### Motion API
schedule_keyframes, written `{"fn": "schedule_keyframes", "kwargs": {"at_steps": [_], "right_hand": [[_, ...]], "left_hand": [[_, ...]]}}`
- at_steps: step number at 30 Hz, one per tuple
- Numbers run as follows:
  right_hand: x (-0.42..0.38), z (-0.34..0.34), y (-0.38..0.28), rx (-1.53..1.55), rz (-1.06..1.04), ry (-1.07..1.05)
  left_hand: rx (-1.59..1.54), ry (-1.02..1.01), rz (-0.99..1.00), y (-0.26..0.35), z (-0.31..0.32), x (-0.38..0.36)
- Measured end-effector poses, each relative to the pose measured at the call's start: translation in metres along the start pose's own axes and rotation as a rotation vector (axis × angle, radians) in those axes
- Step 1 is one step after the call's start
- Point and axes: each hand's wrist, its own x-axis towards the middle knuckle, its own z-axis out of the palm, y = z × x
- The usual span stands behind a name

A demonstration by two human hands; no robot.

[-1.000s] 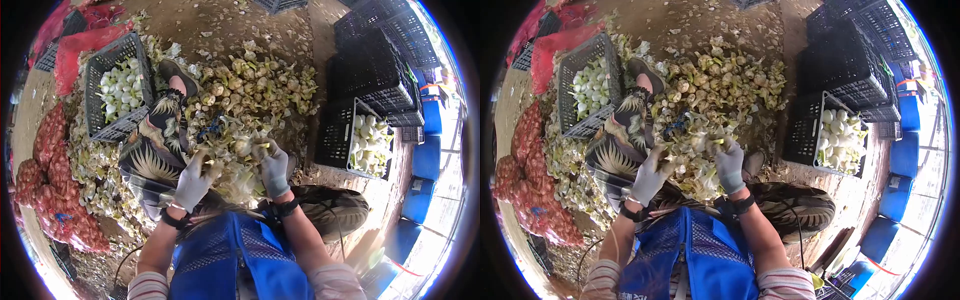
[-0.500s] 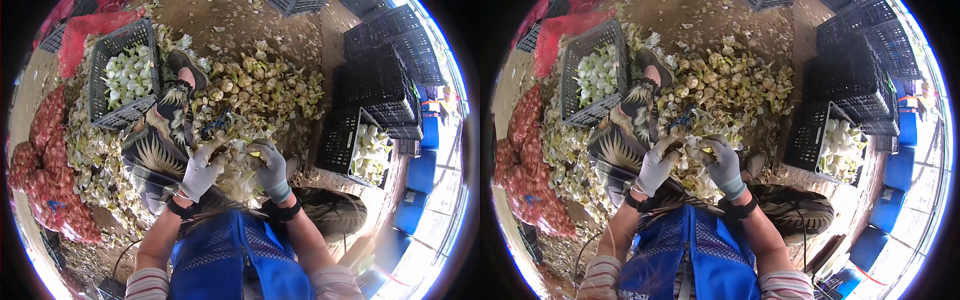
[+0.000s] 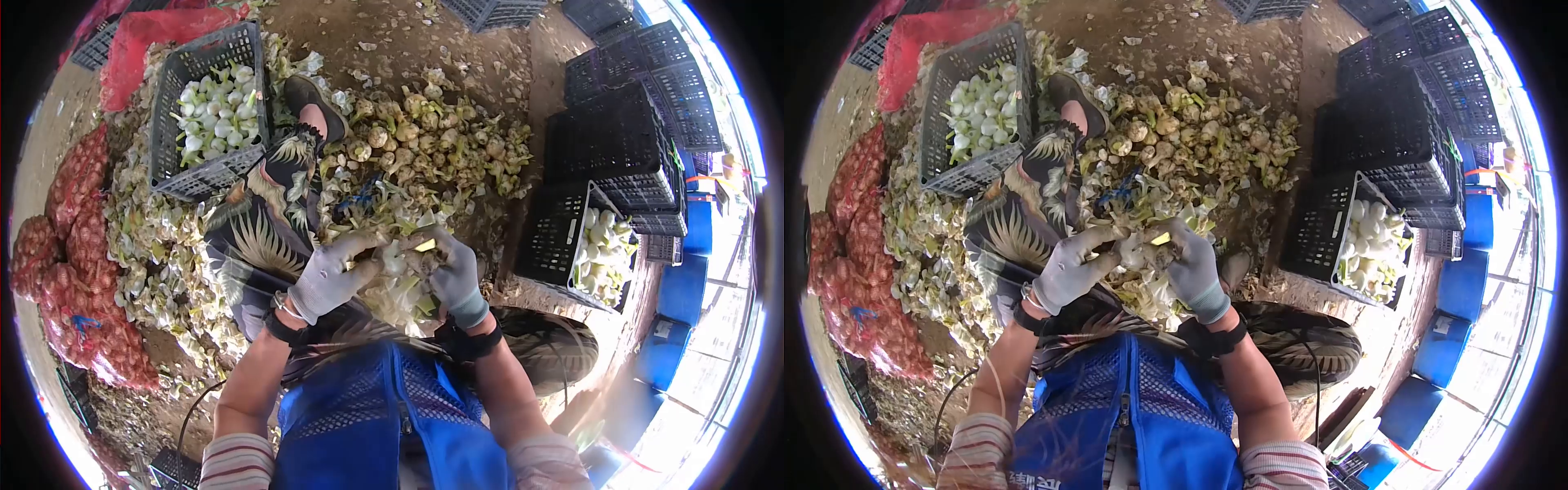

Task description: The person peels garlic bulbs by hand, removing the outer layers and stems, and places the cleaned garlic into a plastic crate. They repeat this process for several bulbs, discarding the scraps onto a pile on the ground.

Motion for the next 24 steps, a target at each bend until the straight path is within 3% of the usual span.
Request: {"fn": "schedule_keyframes", "kwargs": {"at_steps": [2, 3, 6, 8, 9, 10, 12, 13, 14, 16, 17, 19, 22, 24], "right_hand": [[0.001, -0.005, 0.001, 0.051, 0.083, -0.024], [0.002, -0.006, 0.001, 0.098, 0.109, -0.024], [0.002, -0.004, 0.004, 0.253, 0.161, -0.004], [-0.001, -0.010, 0.022, 0.623, 0.440, 0.192], [-0.001, -0.013, 0.038, 0.741, 0.376, 0.254], [0.001, -0.015, 0.037, 0.746, 0.376, 0.254], [0.003, -0.020, 0.033, 0.711, 0.355, 0.417], [-0.014, -0.045, 0.082, 0.160, 0.357, 0.149], [-0.011, -0.038, 0.076, 0.163, 0.359, 0.152], [-0.001, -0.012, 0.056, 0.756, 0.374, 0.476], [0.001, -0.008, 0.020, 0.767, 0.431, 0.438], [0.001, 0.009, 0.034, 0.726, 0.376, 0.478], [-0.009, 0.005, 0.030, 0.734, 0.380, 0.470], [-0.017, -0.012, 0.026, 0.303, 0.302, 0.254]], "left_hand": [[0.130, -0.065, -0.042, 0.003, -0.007, 0.002], [0.189, 0.023, 0.124, -0.008, -0.002, 0.004], [0.264, 0.082, 0.176, 0.013, 0.006, 0.009], [0.265, -0.088, 0.112, 0.023, 0.008, -0.003], [0.368, -0.173, 0.172, 0.016, 0.013, -0.014], [0.374, -0.341, 0.133, 0.009, 0.017, -0.024], [0.390, -0.367, 0.116, 0.001, 0.021, -0.034], [0.391, -0.372, 0.115, -0.006, 0.022, -0.034], [0.391, -0.294, 0.026, -0.013, 0.022, -0.032], [0.394, -0.213, -0.067, -0.015, 0.023, -0.023], [0.373, -0.116, -0.093, -0.008, 0.027, -0.012], [0.377, 0.054, -0.114, 0.009, 0.039, 0.005], [0.305, 0.057, -0.099, -0.001, 0.057, 0.011], [0.338, 0.093, -0.015, -0.003, 0.055, 0.013]]}}
